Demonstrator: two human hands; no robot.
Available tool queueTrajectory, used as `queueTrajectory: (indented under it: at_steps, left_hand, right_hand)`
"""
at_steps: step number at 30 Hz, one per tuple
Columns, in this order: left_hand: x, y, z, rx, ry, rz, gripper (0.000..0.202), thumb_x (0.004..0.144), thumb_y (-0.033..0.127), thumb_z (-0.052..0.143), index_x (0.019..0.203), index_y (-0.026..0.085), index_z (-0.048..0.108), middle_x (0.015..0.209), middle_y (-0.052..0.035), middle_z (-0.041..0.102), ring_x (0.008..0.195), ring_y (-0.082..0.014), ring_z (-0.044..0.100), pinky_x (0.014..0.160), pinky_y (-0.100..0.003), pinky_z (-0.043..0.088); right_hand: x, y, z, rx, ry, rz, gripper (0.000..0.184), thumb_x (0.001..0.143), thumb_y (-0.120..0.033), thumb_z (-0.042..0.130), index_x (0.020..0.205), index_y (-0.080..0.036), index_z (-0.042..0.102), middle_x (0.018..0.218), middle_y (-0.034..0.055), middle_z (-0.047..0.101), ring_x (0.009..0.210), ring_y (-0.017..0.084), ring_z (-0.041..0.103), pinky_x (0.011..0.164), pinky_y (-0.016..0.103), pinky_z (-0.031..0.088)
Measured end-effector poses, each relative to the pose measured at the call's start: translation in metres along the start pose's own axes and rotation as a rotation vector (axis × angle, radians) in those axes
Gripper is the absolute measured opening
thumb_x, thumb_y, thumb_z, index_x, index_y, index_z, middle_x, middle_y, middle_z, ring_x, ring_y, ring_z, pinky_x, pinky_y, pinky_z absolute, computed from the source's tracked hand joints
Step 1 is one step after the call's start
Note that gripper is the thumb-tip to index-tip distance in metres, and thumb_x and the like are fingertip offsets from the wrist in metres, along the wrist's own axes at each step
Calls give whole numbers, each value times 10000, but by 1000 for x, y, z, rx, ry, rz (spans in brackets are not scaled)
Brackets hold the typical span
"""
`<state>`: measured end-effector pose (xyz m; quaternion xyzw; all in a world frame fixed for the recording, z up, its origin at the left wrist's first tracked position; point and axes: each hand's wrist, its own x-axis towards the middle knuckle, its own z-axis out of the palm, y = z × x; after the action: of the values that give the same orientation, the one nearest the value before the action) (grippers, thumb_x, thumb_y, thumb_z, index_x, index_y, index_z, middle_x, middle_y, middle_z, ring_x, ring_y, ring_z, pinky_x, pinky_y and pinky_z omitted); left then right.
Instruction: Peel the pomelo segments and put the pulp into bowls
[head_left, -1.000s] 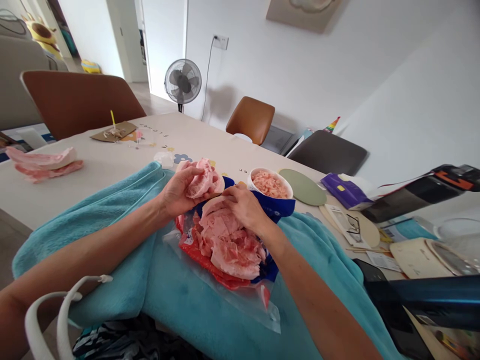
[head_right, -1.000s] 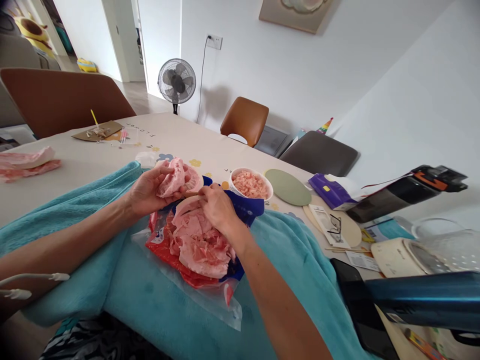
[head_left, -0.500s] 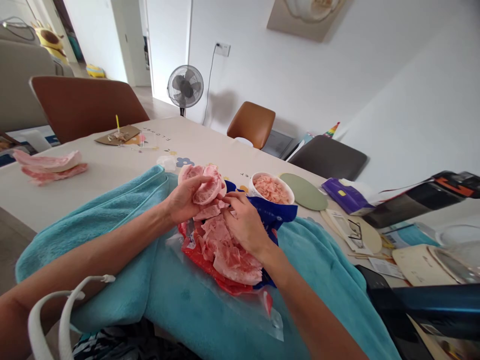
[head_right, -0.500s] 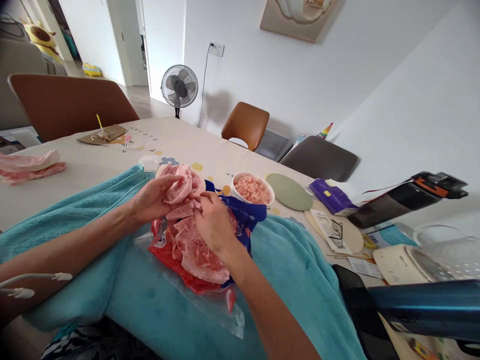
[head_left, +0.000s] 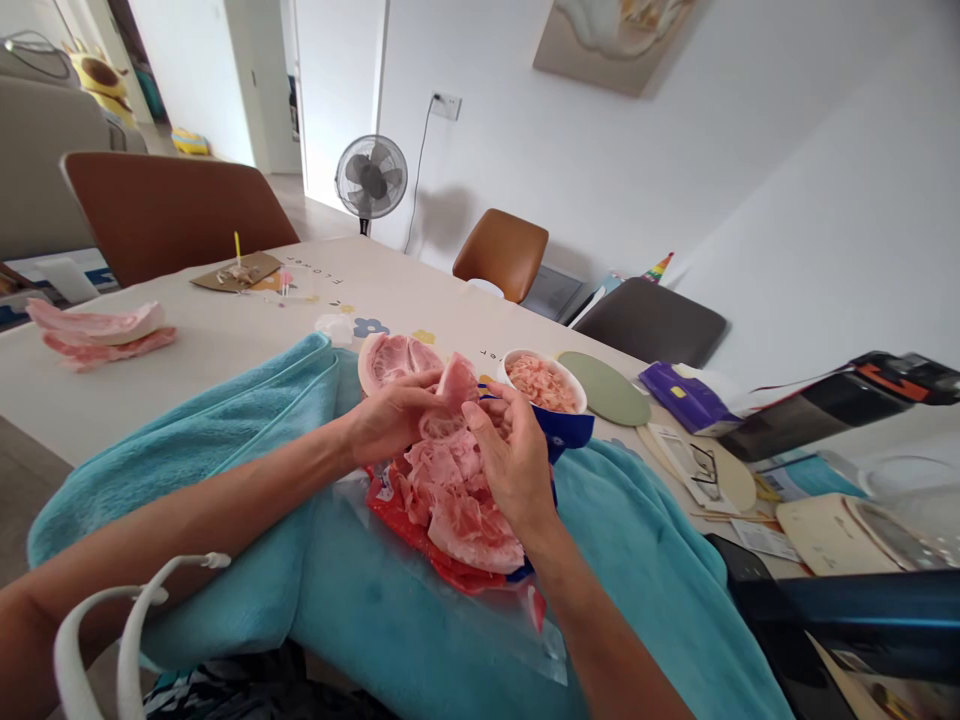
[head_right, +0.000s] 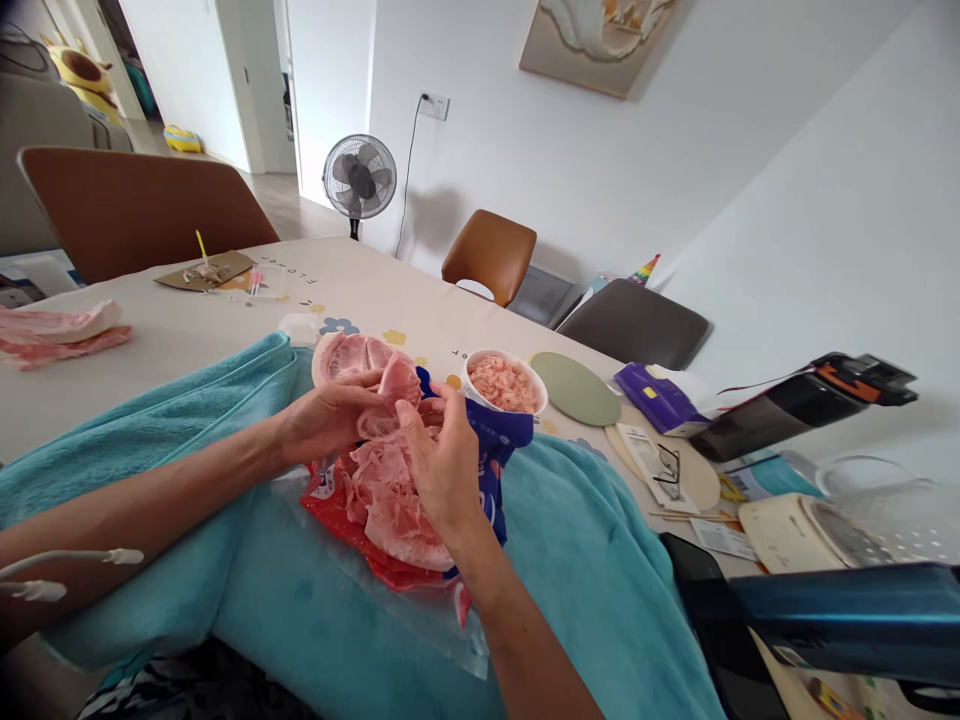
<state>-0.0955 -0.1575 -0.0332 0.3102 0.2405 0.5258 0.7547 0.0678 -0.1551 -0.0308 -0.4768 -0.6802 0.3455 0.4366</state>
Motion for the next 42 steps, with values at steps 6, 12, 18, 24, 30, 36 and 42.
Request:
queueTrajectory:
  at_steps: [6,12,18,24,30,36,42]
  left_hand:
    - [-7,-14,3,141,-115,-74,428,749,99,710,1169,179,688,1104,-101,708,1020,-200,650,866,-273,481]
    - [-9,-22,0,374,-230,-183,418,744,161,747,1156,184,680,864,-10,643,765,-114,568,694,-226,434]
    - [-9,-21,-1,370,-290,-210,403,727,177,751,1122,195,671,814,11,602,705,-96,528,649,-217,423]
    - [-10,-20,-4,384,-349,-285,400,734,172,738,1126,210,663,777,26,592,665,-80,505,590,-187,394]
    - [-9,-19,-4,364,-340,-301,382,706,139,751,1074,213,680,820,21,626,737,-97,549,658,-204,427]
    - [-8,-20,-7,386,-355,-299,410,722,160,751,1118,225,666,900,5,641,813,-114,570,712,-219,445]
    - [-10,-17,-4,415,-361,-269,408,722,191,771,1119,215,678,826,17,606,762,-103,543,687,-215,420]
  right_hand:
    - [-16,4,-7,11,-29,137,394,803,-462,652,1079,-181,627,1047,73,701,950,229,649,827,355,520]
    - [-43,15,-16,-31,26,129,301,815,-457,637,1003,-225,672,1000,48,715,940,241,660,819,369,533]
    - [-54,26,-19,-106,53,5,233,830,-409,651,978,-230,676,934,39,732,822,214,683,735,330,549]
    - [-58,27,-23,-216,21,-129,185,858,-386,632,943,-230,681,845,22,732,717,185,670,662,289,531]
    - [-59,29,-23,-266,50,-162,205,862,-400,631,904,-203,673,810,34,723,676,175,656,621,274,520]
    - [-60,29,-22,-274,69,-178,209,862,-401,625,883,-199,675,797,36,728,662,173,661,595,264,521]
    - [-61,28,-23,-246,89,-197,205,868,-397,619,894,-205,685,812,37,742,619,164,657,561,253,518]
